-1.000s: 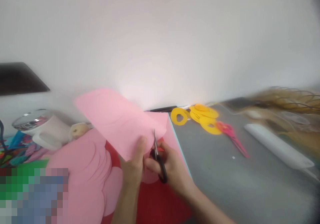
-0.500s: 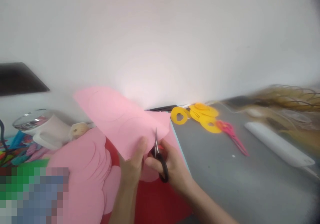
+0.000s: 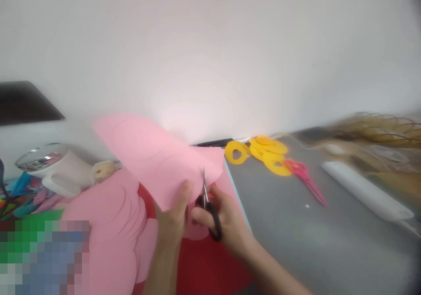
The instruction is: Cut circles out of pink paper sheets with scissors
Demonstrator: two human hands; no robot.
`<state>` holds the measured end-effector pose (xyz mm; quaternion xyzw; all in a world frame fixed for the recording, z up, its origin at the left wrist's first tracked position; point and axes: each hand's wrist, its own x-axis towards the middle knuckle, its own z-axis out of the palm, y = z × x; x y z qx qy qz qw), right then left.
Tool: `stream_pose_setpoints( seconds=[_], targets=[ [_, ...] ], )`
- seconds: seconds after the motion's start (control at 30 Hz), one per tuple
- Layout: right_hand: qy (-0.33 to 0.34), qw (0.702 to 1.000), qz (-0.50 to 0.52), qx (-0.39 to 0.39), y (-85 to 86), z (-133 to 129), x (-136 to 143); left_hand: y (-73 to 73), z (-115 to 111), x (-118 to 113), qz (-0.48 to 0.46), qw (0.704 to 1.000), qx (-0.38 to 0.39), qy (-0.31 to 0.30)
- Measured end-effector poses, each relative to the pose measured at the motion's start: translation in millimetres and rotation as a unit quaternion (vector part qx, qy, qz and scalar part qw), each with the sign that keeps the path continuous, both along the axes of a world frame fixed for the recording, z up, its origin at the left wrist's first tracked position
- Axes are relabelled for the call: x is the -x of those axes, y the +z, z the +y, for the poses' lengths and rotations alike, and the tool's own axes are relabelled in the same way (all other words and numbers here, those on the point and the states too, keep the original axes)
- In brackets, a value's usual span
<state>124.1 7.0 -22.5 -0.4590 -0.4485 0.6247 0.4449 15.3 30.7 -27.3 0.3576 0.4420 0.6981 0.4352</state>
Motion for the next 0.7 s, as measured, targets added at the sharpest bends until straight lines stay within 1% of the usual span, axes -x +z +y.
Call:
stream_pose_setpoints(
  seconds=[0.13,0.3,0.37,0.47,0.53,0.6,0.67,0.7],
  targets=[
    [-0.007,1.000,-0.003,0.005,-2.8,1,0,3.1,-1,-1,0.011,1.000,0.000,-0.023],
    [-0.032,0.999,-0.016,-0.003,-0.8,0,4,4.4,-1,2,0.003,1.000,0.006,-0.009],
    [-0.055,0.998,-0.030,-0.010,1.5,-2,8,3.7,-1,5,-0.014,0.999,0.004,-0.035],
    [-0.107,0.993,-0.040,-0.040,3.5,-5,12,1.3,1,11,-0.059,0.993,0.011,-0.105],
    [-0.116,0.992,-0.039,-0.044,3.4,-5,12,-1.3,3,14,-0.082,0.989,0.025,-0.122],
    [-0.088,0.996,-0.026,-0.022,1.5,-4,12,-4.0,5,14,-0.081,0.990,0.037,-0.106],
    [-0.056,0.998,-0.004,0.012,-2.5,-3,11,-5.4,5,10,-0.049,0.996,0.045,-0.054],
    [-0.056,0.998,0.007,0.022,-5.2,-3,11,-5.2,4,7,-0.024,0.998,0.050,-0.015]
  ],
)
